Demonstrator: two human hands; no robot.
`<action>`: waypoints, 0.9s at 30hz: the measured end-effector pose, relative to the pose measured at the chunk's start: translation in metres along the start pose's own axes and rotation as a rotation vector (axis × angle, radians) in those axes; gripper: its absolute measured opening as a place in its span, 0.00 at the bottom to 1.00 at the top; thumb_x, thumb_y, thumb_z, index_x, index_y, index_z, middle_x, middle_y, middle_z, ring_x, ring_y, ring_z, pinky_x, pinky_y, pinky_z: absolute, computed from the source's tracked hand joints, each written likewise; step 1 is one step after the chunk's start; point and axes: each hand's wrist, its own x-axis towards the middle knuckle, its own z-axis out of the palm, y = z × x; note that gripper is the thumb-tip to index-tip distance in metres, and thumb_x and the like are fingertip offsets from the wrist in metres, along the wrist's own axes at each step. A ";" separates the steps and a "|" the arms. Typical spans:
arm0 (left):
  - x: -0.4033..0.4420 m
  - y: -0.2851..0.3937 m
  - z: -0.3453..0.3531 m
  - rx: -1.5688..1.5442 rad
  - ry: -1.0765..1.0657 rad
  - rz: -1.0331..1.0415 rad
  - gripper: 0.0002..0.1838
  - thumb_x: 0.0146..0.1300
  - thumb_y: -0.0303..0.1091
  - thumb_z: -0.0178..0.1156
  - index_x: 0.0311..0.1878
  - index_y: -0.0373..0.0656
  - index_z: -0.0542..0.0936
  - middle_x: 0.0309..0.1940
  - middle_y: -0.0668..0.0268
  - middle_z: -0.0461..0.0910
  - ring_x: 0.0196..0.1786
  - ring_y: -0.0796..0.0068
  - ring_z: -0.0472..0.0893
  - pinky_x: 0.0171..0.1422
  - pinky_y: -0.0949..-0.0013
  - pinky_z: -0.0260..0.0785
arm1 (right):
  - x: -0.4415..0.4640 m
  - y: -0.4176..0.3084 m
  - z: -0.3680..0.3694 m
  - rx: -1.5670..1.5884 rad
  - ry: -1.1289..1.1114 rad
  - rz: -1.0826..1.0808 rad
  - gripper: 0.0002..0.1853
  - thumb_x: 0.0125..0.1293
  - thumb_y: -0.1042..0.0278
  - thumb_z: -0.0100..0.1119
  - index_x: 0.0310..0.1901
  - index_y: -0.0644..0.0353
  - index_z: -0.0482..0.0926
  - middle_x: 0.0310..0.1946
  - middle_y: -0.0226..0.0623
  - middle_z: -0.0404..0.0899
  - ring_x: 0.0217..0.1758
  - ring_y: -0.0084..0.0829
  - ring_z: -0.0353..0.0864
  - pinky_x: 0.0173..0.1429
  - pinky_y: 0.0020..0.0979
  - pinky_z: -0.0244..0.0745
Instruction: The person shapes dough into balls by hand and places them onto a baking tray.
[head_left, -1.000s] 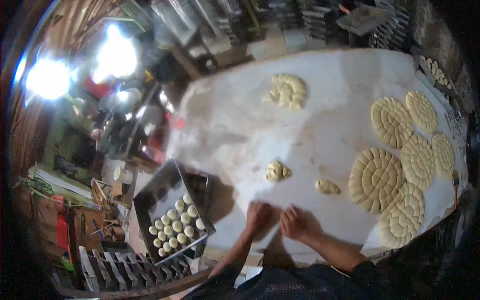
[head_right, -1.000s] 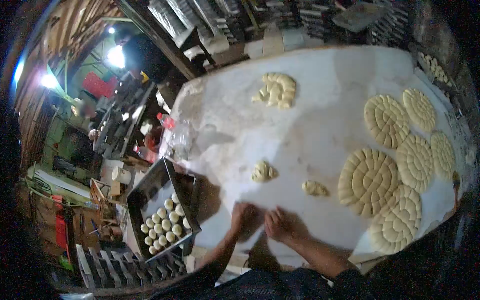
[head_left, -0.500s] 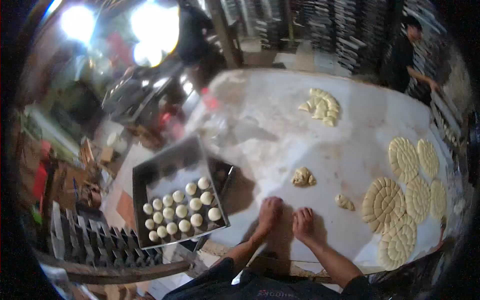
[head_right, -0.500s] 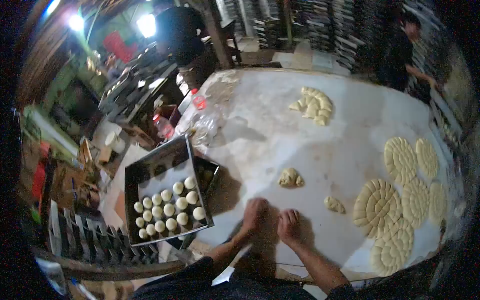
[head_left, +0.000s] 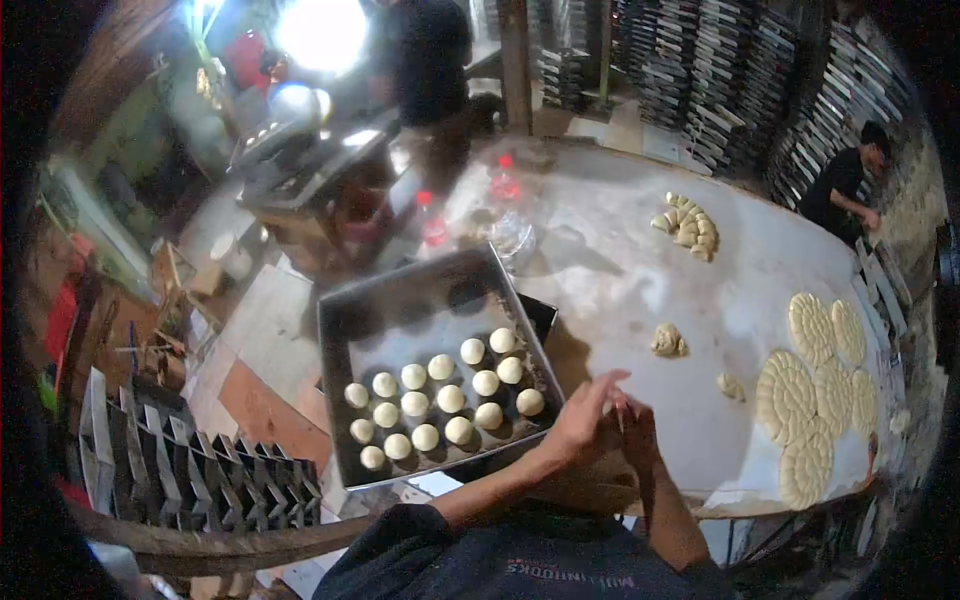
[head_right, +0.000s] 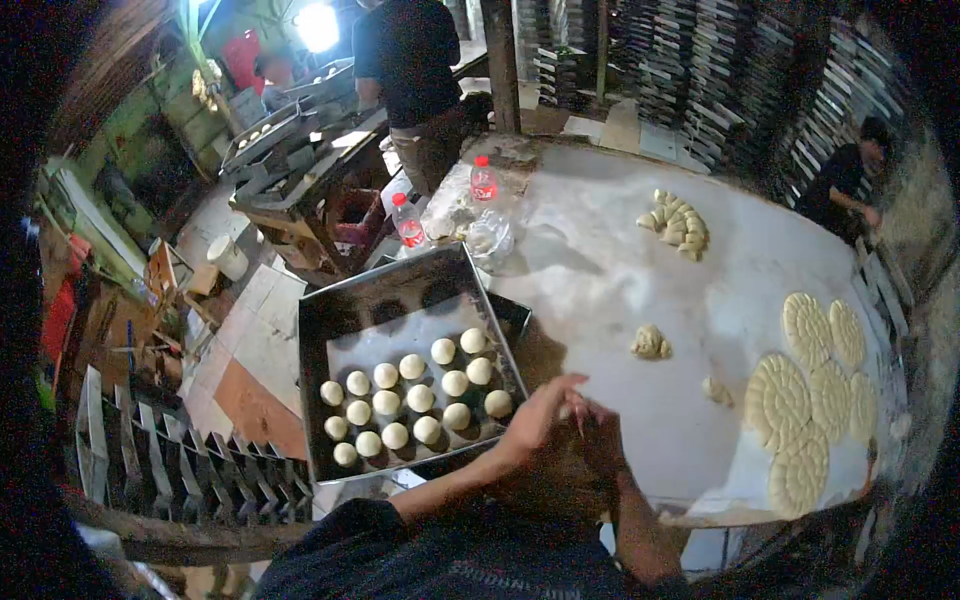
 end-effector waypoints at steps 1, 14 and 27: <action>-0.004 0.020 -0.011 0.214 0.114 0.168 0.25 0.60 0.24 0.56 0.62 0.37 0.67 0.47 0.50 0.74 0.53 0.52 0.76 0.60 0.60 0.67 | 0.010 -0.025 0.004 -0.041 -0.020 -0.014 0.11 0.70 0.66 0.52 0.39 0.66 0.79 0.28 0.44 0.76 0.34 0.31 0.77 0.41 0.33 0.71; -0.038 0.066 -0.025 0.175 -0.363 0.231 0.13 0.63 0.35 0.55 0.31 0.33 0.68 0.25 0.52 0.66 0.31 0.47 0.69 0.36 0.54 0.61 | 0.091 0.071 -0.027 -0.633 0.076 -0.127 0.11 0.65 0.63 0.57 0.36 0.64 0.73 0.35 0.50 0.76 0.38 0.51 0.78 0.44 0.47 0.73; 0.032 -0.004 0.087 0.368 -0.269 -0.179 0.07 0.63 0.31 0.61 0.42 0.39 0.82 0.38 0.56 0.84 0.38 0.56 0.84 0.47 0.59 0.75 | 0.093 0.208 -0.126 -0.848 0.110 0.071 0.19 0.68 0.61 0.48 0.57 0.59 0.75 0.51 0.54 0.73 0.52 0.52 0.76 0.57 0.48 0.72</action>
